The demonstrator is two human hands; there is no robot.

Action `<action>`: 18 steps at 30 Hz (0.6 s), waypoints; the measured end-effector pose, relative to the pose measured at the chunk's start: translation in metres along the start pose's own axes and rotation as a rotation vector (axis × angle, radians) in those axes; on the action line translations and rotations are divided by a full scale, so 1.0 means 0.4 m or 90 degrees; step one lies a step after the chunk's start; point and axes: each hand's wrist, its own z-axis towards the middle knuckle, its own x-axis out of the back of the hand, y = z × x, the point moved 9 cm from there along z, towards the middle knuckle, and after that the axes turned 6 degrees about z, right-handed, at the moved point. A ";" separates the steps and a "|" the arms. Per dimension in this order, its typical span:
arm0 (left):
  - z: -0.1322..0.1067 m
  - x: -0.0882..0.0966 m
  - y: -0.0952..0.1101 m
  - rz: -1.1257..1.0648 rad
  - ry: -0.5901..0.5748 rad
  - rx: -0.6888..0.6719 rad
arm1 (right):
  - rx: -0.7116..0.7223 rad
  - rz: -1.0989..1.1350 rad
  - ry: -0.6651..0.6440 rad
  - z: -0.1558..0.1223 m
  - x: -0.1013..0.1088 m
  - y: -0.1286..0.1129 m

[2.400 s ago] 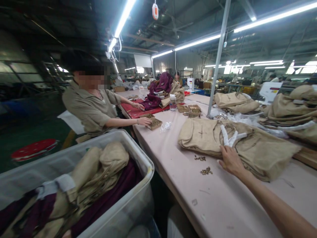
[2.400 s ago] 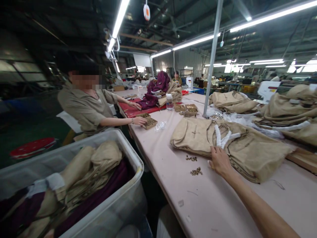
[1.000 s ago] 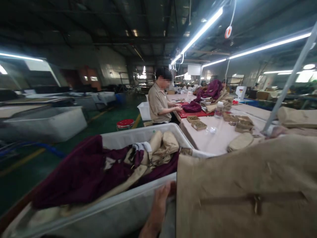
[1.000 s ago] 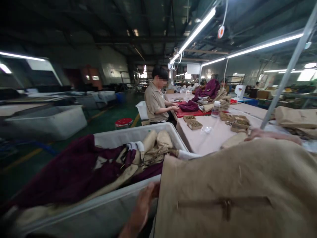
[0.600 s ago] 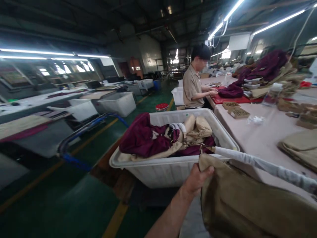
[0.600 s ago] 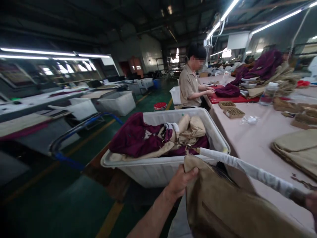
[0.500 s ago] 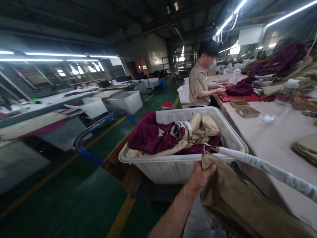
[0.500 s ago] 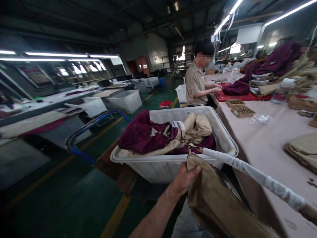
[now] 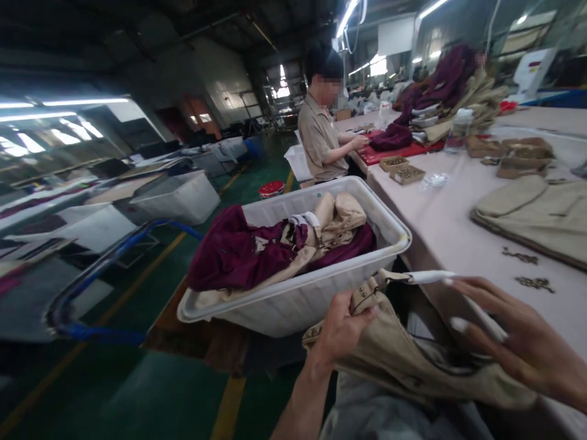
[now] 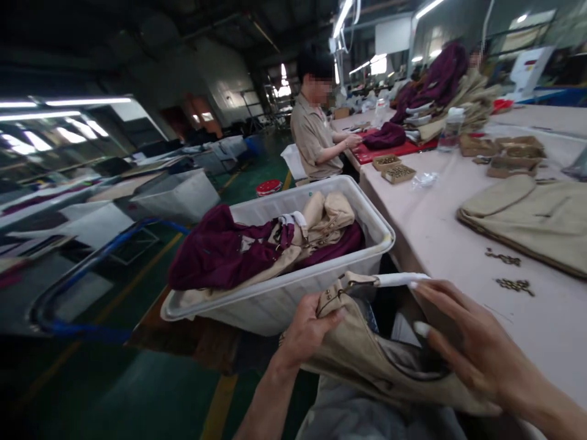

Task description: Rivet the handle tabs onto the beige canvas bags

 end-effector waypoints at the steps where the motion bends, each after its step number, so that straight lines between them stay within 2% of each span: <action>1: -0.001 -0.007 0.000 -0.004 -0.013 0.004 | 0.011 -0.007 0.001 0.023 -0.020 -0.009; 6: -0.033 -0.021 -0.010 -0.010 -0.065 0.022 | 0.122 -0.109 0.103 0.123 -0.057 -0.066; 7: -0.043 -0.023 -0.011 -0.003 -0.078 0.022 | 0.147 -0.103 0.095 0.130 -0.068 -0.077; 9: -0.062 -0.021 -0.004 0.033 -0.082 0.005 | 0.167 -0.023 0.019 0.134 -0.104 -0.087; 10: -0.069 -0.012 0.003 0.064 -0.055 -0.010 | 0.164 0.024 -0.033 0.132 -0.125 -0.089; 12: -0.079 0.020 0.022 0.128 0.053 -0.043 | 0.144 0.076 -0.109 0.123 -0.158 -0.094; 15: -0.097 0.061 0.061 0.185 0.237 -0.107 | 0.112 0.076 -0.147 0.113 -0.173 -0.108; 16: -0.102 0.061 0.078 0.197 0.269 -0.144 | 0.095 0.093 -0.151 0.113 -0.171 -0.112; 18: -0.105 0.043 0.116 0.215 0.280 -0.234 | 0.041 0.175 -0.155 0.114 -0.156 -0.113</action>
